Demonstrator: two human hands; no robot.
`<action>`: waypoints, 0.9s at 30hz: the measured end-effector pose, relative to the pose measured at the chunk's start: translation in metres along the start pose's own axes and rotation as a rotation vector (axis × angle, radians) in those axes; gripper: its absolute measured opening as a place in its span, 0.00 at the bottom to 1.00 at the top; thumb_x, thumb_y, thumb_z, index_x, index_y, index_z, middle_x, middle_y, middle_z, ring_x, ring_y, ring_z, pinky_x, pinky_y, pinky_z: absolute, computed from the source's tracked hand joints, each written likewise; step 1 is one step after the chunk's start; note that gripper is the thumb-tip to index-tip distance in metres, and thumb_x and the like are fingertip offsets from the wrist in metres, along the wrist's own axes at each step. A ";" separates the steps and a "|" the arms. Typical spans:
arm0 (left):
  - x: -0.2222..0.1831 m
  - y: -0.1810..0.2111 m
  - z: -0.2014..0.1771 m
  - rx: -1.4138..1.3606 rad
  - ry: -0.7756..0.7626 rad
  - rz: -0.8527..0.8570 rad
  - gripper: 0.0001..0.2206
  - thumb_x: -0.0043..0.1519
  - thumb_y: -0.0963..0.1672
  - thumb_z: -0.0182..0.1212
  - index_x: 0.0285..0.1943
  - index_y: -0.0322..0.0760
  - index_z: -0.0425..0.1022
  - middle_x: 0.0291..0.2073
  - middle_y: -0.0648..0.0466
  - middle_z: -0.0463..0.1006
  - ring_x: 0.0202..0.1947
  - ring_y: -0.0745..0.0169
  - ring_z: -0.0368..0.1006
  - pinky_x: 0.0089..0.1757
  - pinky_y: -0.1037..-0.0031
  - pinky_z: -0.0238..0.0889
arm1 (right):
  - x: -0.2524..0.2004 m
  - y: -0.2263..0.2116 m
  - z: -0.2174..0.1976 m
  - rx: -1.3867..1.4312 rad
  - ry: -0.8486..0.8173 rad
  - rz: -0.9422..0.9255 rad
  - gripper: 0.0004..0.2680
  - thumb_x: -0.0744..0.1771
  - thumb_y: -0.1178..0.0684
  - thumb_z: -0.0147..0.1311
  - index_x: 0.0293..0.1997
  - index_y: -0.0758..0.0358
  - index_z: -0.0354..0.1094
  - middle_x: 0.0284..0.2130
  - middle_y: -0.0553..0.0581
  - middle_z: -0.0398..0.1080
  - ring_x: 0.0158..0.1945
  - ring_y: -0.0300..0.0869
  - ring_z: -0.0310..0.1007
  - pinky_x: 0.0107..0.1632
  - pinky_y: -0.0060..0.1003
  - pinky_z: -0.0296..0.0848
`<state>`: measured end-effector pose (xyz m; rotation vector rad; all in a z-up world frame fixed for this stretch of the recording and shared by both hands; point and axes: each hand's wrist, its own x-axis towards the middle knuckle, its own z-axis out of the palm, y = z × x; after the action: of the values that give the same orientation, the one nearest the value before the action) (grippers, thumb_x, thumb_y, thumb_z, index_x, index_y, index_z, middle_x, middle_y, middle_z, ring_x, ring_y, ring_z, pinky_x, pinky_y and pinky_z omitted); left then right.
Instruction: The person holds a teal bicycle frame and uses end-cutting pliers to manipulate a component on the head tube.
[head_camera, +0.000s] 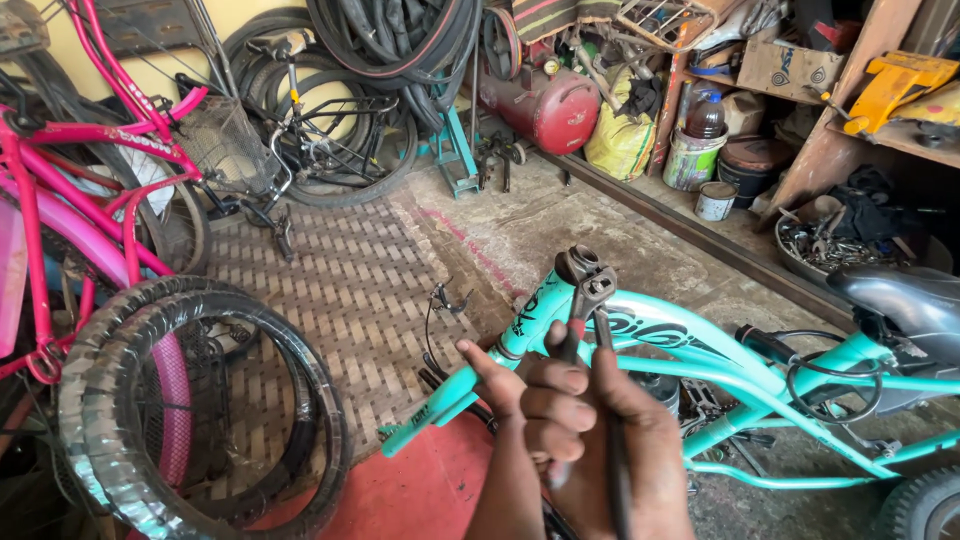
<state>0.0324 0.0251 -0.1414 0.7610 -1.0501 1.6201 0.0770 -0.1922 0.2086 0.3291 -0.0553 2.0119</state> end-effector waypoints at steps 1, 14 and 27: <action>0.003 -0.001 0.013 0.233 0.045 0.042 0.25 0.68 0.61 0.37 0.72 0.60 0.56 0.37 0.55 0.67 0.39 0.58 0.66 0.61 0.44 0.50 | -0.002 0.000 -0.002 -0.023 -0.008 0.006 0.13 0.71 0.49 0.48 0.57 0.66 0.65 0.36 0.54 0.63 0.31 0.36 0.60 0.31 0.31 0.63; 0.187 0.046 0.128 0.580 1.235 -1.245 0.33 0.66 0.65 0.39 0.34 0.37 0.74 0.25 0.50 0.69 0.28 0.53 0.66 0.39 0.60 0.63 | -0.010 -0.009 -0.030 -0.166 0.022 0.093 0.09 0.70 0.49 0.48 0.55 0.56 0.63 0.30 0.49 0.61 0.28 0.36 0.58 0.31 0.35 0.62; 0.102 0.031 0.126 2.335 0.407 -0.154 0.37 0.60 0.53 0.63 0.70 0.22 0.57 0.61 0.30 0.61 0.61 0.29 0.61 0.57 0.52 0.57 | 0.006 -0.015 -0.027 -0.150 0.063 0.036 0.14 0.71 0.44 0.47 0.55 0.64 0.63 0.31 0.50 0.60 0.29 0.37 0.60 0.34 0.37 0.69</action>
<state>-0.0288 -0.0505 -0.0087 1.5621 1.7143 2.0846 0.0825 -0.1753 0.1829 0.1708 -0.1728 2.0392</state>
